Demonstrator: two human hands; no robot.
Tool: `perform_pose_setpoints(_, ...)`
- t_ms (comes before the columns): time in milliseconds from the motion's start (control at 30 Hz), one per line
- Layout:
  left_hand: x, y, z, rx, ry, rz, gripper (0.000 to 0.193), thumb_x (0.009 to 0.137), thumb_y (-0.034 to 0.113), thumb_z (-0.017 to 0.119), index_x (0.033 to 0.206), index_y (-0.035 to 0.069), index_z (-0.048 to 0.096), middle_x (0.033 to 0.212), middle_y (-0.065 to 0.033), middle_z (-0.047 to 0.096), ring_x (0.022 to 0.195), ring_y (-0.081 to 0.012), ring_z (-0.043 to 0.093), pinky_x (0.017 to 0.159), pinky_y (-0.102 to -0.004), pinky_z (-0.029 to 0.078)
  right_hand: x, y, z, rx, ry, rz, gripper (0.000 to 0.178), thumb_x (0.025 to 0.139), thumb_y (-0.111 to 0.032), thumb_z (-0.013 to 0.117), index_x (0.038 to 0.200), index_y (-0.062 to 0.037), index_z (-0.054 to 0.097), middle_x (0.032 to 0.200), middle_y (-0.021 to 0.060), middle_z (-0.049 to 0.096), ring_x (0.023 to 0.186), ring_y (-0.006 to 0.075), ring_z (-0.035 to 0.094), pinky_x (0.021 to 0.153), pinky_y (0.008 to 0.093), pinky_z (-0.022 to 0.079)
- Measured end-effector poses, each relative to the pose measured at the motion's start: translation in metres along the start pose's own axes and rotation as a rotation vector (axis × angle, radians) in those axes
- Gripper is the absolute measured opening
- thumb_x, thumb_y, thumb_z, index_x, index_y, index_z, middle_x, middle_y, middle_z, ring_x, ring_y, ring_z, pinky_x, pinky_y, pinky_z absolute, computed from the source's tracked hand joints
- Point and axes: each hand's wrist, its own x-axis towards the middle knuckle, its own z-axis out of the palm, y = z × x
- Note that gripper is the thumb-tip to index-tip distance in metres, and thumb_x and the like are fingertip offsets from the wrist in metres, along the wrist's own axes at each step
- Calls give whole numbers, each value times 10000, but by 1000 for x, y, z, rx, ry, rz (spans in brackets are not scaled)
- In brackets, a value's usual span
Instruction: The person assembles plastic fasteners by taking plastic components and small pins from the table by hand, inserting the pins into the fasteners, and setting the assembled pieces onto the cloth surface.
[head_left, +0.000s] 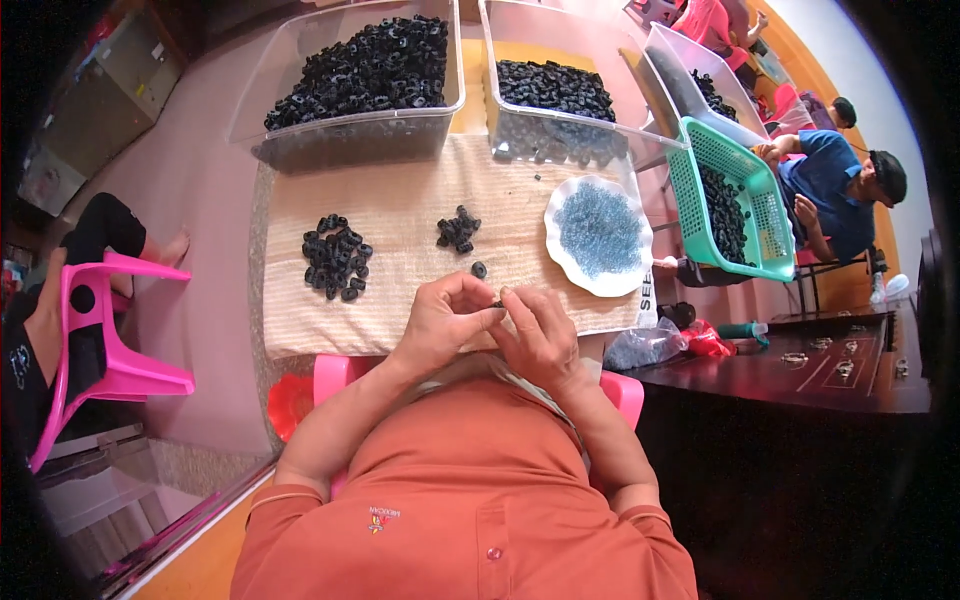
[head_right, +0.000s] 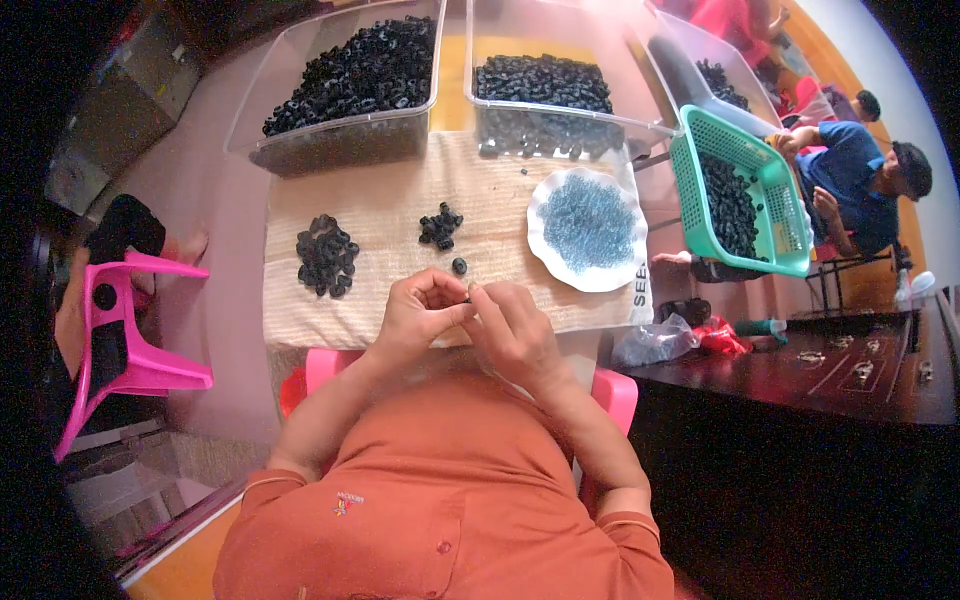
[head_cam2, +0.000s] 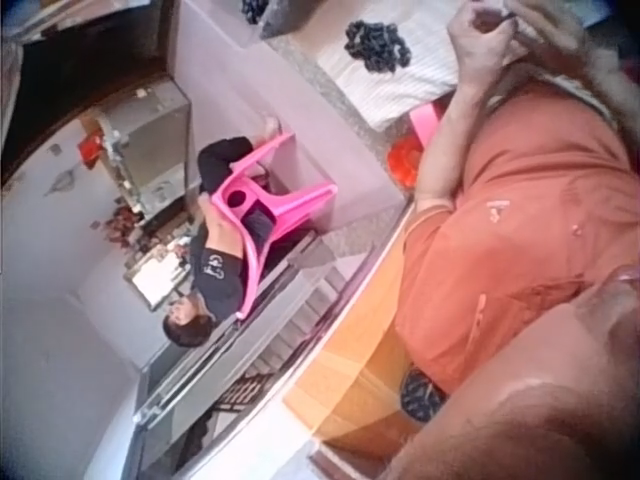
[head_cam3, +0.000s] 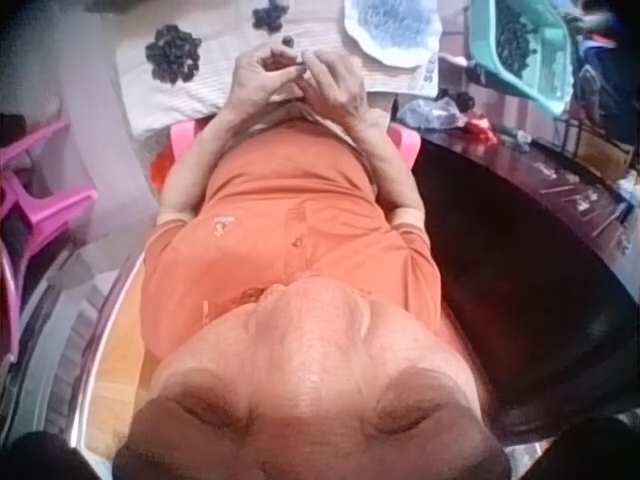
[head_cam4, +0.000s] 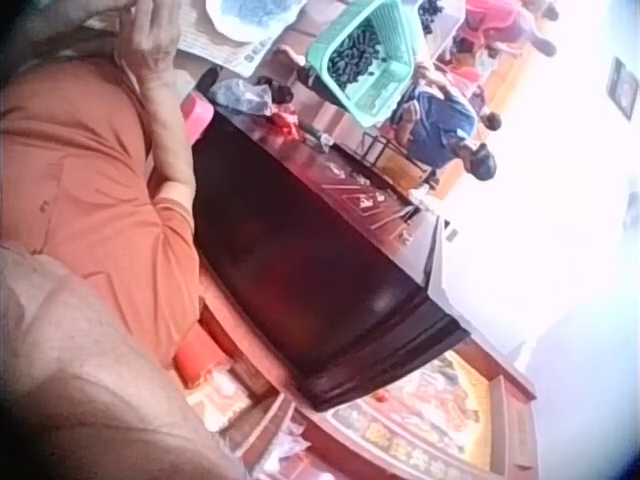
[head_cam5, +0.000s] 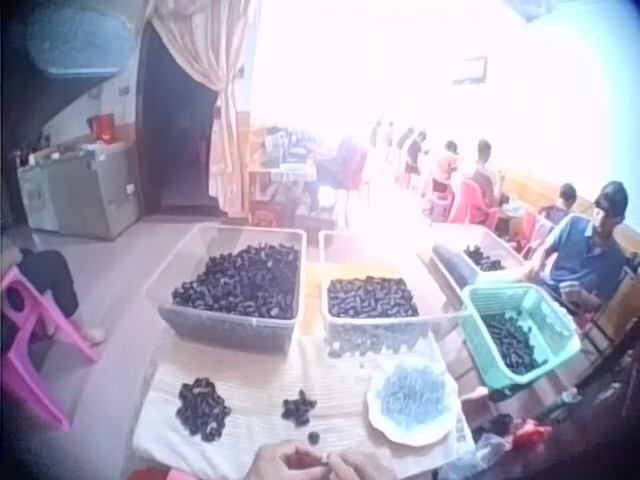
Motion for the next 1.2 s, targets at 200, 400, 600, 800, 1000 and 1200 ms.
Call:
perform_pose_setpoints(200,-2,3,-1,39,-6,-14,155,907,-12,783,1006,8,665,936,-24,722,856,-76,675,764,-242,574,-5,4,4,21,-13,-49,454,806,9,791,1222,25,607,967,160,667,808,329,676,679,403,574)
perform_pose_setpoints(400,-4,2,3,19,3,-49,144,909,-2,780,999,8,668,916,-18,719,832,-67,668,724,-234,563,-11,5,5,73,-28,-22,386,777,14,806,1128,11,644,970,156,676,817,327,685,675,401,569)
perform_pose_setpoints(600,19,37,22,337,151,215,97,905,43,793,939,26,703,854,9,710,794,-45,642,686,-230,527,5,3,-2,129,180,217,464,792,-50,838,1204,7,634,1157,222,667,1009,394,681,849,436,578)
perform_pose_setpoints(800,130,141,62,764,217,785,94,857,101,790,905,43,733,809,-129,754,746,-201,759,676,-320,580,-7,8,-3,177,204,314,429,808,15,805,1201,3,634,1192,231,661,1034,398,683,885,430,565)
perform_pose_setpoints(1000,202,157,69,964,39,812,177,857,164,735,969,27,747,912,-178,765,856,-334,760,824,-443,582,-5,0,-1,223,142,288,317,828,49,788,1112,-3,656,1176,219,663,1009,337,703,798,389,584)
perform_pose_setpoints(1200,131,103,18,1036,13,811,125,864,104,782,931,12,731,828,-152,730,753,-288,738,677,-375,568,-12,18,-6,320,122,355,242,865,39,735,1087,-11,652,1122,200,660,878,341,702,699,378,576)
